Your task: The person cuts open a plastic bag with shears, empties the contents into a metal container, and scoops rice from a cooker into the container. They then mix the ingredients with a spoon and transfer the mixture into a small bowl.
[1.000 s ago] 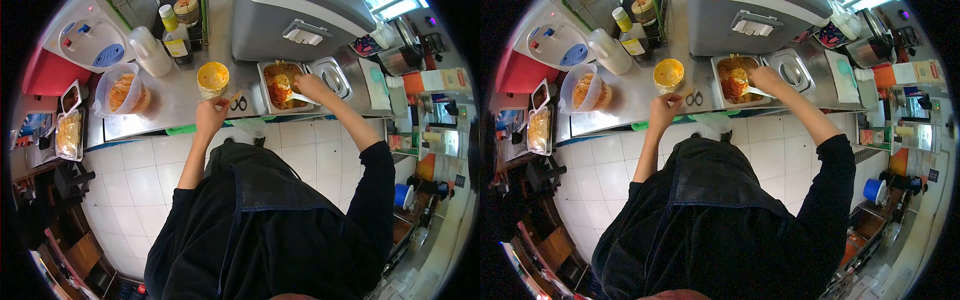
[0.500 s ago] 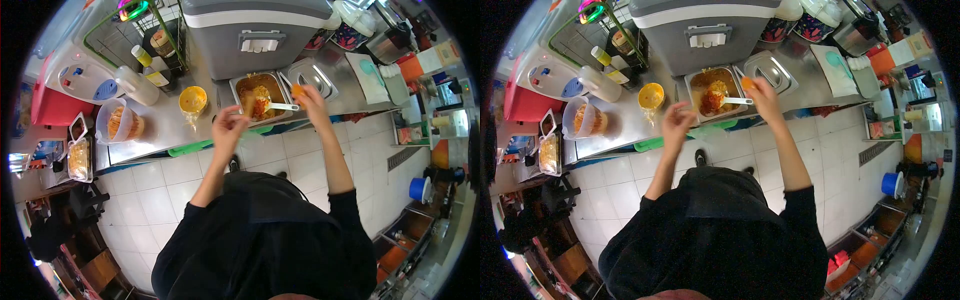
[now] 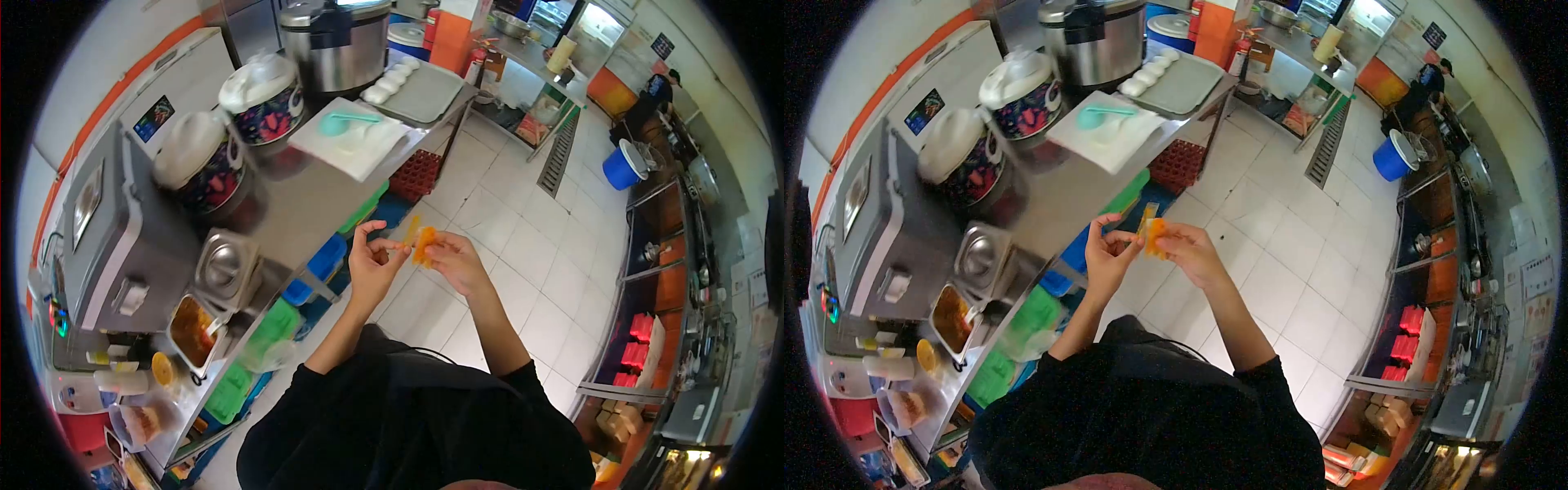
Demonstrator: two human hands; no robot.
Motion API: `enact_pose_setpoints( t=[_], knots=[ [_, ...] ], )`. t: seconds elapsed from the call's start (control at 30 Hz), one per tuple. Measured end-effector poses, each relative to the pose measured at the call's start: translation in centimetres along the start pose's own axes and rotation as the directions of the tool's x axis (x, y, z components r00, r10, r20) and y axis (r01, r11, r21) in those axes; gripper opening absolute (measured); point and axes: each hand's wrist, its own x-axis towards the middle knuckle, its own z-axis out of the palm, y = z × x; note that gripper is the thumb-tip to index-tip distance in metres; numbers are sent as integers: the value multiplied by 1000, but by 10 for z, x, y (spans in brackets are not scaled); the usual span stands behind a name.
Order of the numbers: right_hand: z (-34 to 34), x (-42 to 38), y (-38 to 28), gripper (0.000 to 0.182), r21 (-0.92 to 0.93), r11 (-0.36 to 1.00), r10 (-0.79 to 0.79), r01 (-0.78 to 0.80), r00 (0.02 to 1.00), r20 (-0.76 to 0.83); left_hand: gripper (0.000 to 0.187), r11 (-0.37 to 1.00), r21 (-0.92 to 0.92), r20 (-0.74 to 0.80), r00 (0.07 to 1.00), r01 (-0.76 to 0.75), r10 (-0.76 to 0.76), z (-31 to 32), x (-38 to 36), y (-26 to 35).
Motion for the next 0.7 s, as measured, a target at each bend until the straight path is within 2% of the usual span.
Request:
enact_pose_setpoints(
  t=[0.07, 0.2, 0.27, 0.33, 0.4, 0.43, 0.5, 0.53, 0.6, 0.63, 0.7],
  knots=[
    [-28, 25, -20, 22, -34, 999, -1, -1, 999, -54, 50, 981, 194, 35, 999, -23, 16, 33, 29, -2],
    [-101, 90, -45, 19, -144, 989, -44, 37, 998, -47, 53, 965, 261, 79, 997, -27, 6, 76, 105, -43],
    [-138, 127, -60, 16, -176, 984, -55, 38, 994, -90, 55, 914, 406, 164, 985, -20, -51, 99, 152, -57],
    [-169, 160, -85, 18, -156, 987, -57, 38, 991, -118, 58, 915, 401, 221, 965, 40, -139, 129, 203, -73],
    [-212, 187, -104, 19, -131, 990, -71, 43, 973, -218, 62, 860, 510, 325, 930, -18, -173, 165, 253, -86],
    [-232, 196, -114, 19, -125, 992, -61, 32, 969, -240, 62, 861, 508, 331, 923, -1, -195, 182, 276, -96],
    [-271, 217, -139, 21, -121, 991, -91, 53, 938, -335, 66, 834, 534, 542, 812, -137, -214, 217, 324, -118],
    [-290, 227, -151, 21, -118, 992, -93, 55, 932, -349, 66, 836, 532, 552, 804, -135, -221, 233, 344, -129],
    [-329, 248, -170, 17, -57, 996, -87, 67, 865, -494, 68, 821, 538, 666, 692, -188, -278, 269, 384, -154],
    [-349, 261, -181, 17, -54, 996, -94, 77, 854, -511, 66, 848, 530, 649, 653, -19, -391, 289, 404, -158],
    [-390, 285, -201, 23, 8, 997, -62, 80, 833, -549, 65, 845, 534, 687, 596, -26, -415, 314, 443, -189]
  ],
)
